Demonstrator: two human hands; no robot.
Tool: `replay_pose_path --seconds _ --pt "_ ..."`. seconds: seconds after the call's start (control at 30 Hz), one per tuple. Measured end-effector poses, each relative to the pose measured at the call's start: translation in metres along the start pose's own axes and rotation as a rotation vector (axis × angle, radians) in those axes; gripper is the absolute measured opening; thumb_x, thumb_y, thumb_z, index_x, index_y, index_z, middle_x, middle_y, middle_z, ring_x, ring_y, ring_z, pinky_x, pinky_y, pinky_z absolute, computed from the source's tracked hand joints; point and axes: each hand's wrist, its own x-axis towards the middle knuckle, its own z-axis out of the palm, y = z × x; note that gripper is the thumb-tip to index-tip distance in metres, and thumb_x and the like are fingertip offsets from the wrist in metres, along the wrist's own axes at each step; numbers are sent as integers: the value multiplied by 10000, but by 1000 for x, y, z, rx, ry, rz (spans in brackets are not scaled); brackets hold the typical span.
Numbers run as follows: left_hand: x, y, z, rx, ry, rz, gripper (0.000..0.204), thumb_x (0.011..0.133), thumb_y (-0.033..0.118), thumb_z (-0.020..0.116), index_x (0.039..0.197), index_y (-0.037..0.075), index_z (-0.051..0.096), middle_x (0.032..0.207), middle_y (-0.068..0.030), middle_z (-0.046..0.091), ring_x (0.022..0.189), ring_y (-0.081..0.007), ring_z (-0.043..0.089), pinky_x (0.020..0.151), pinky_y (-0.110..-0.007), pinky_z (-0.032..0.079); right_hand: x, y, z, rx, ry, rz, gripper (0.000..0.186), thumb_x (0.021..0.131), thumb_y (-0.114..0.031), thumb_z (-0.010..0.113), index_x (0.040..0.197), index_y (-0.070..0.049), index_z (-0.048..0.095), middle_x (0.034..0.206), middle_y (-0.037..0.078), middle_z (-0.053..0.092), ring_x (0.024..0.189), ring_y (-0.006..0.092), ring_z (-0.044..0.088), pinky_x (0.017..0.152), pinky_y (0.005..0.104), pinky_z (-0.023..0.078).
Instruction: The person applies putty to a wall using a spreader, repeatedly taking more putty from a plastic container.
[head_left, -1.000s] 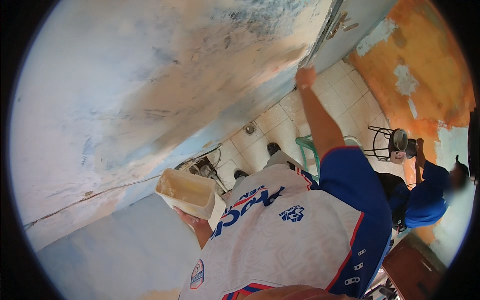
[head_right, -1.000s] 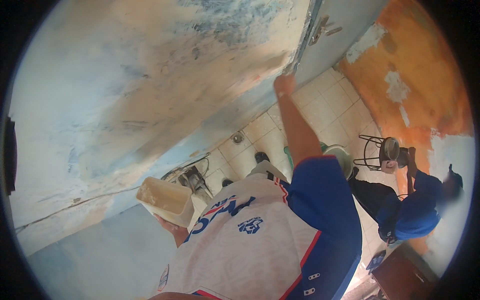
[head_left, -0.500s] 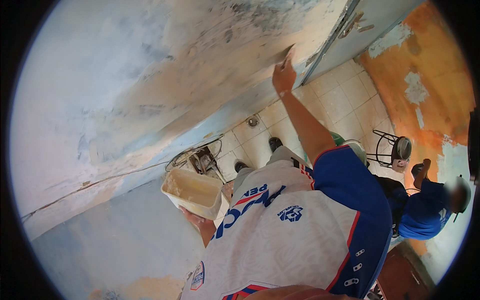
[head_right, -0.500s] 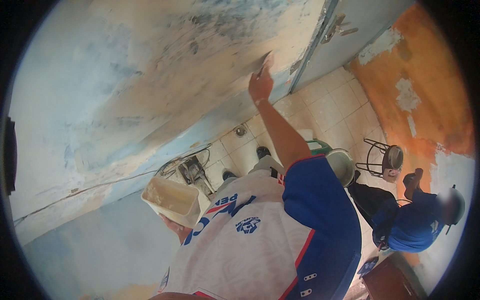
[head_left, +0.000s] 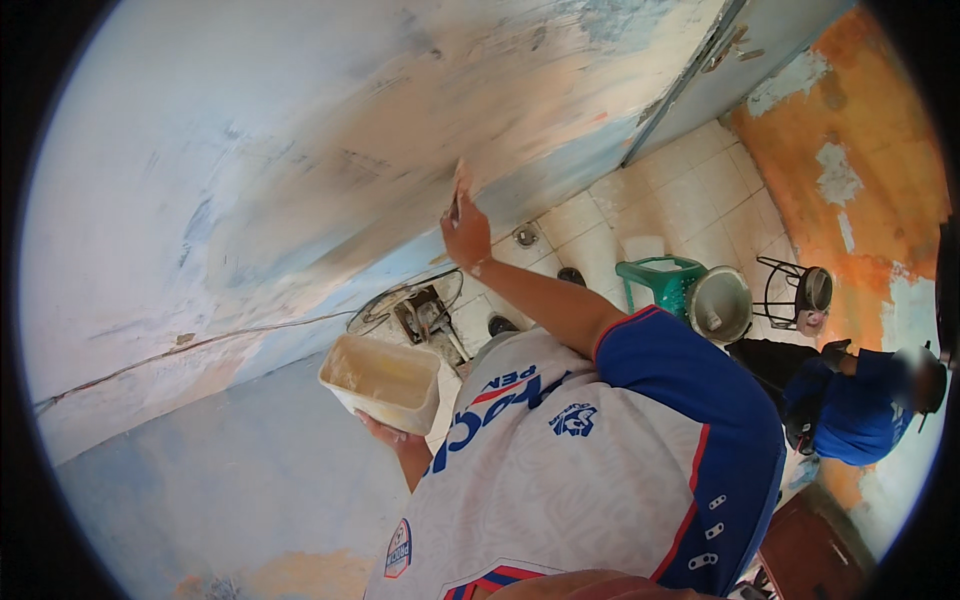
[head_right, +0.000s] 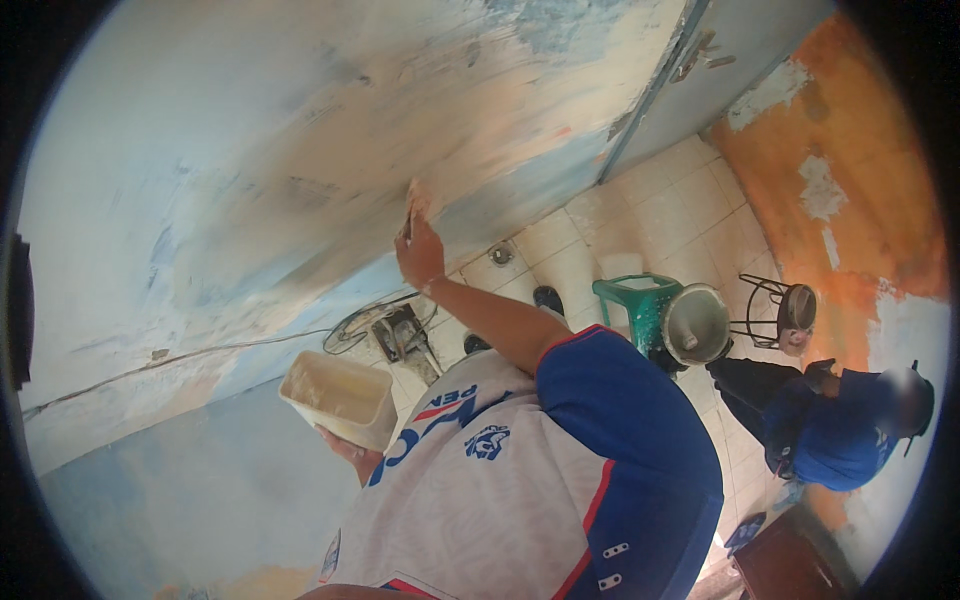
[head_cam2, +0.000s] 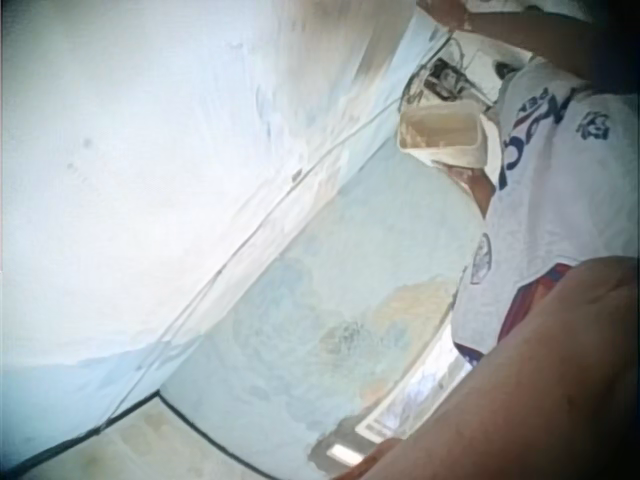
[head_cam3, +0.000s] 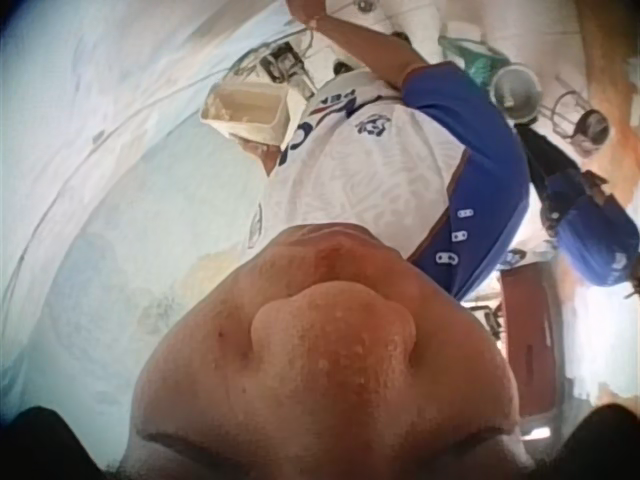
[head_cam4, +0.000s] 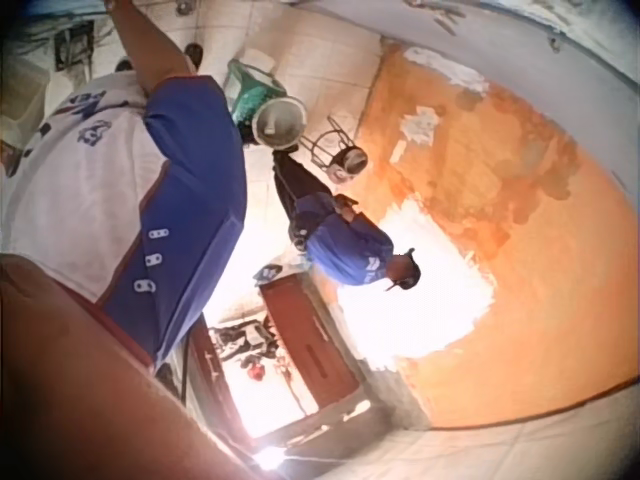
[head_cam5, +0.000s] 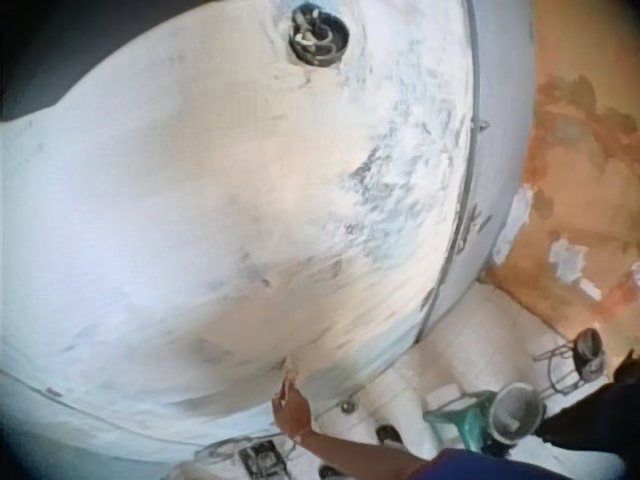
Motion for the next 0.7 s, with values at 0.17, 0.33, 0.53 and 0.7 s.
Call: replay_pose_path --seconds 0.17,0.33,0.53,0.7 --pt "3 24 -8 21 30 7 658 1016 556 334 1525 141 292 1538 -113 377 1387 -350 392 1131 -541 345 -50 -3 13 209 -148 75 365 860 -110 596 1207 5 596 1049 231 651 930 431 625 811 495 504" --pt "15 32 -25 16 -2 21 666 1011 557 350 1528 144 275 1548 -114 360 1387 -346 392 1127 -545 346 -21 113 -43 -237 -142 -70 200 896 -152 561 1010 -41 682 985 133 673 819 326 648 732 431 521" --pt "25 11 -9 -35 -104 -19 665 1009 549 371 1526 140 280 1539 -110 373 1380 -344 398 1123 -559 340 103 166 -238 632 248 80 193 932 -60 531 1101 -3 604 990 130 680 877 256 673 781 363 539" --pt "32 -13 9 -66 -163 -89 652 1007 536 393 1516 137 304 1531 -102 384 1374 -341 402 1117 -555 345 163 143 -339 1058 399 200 310 899 25 532 1207 14 558 1063 136 660 933 254 664 823 361 534"
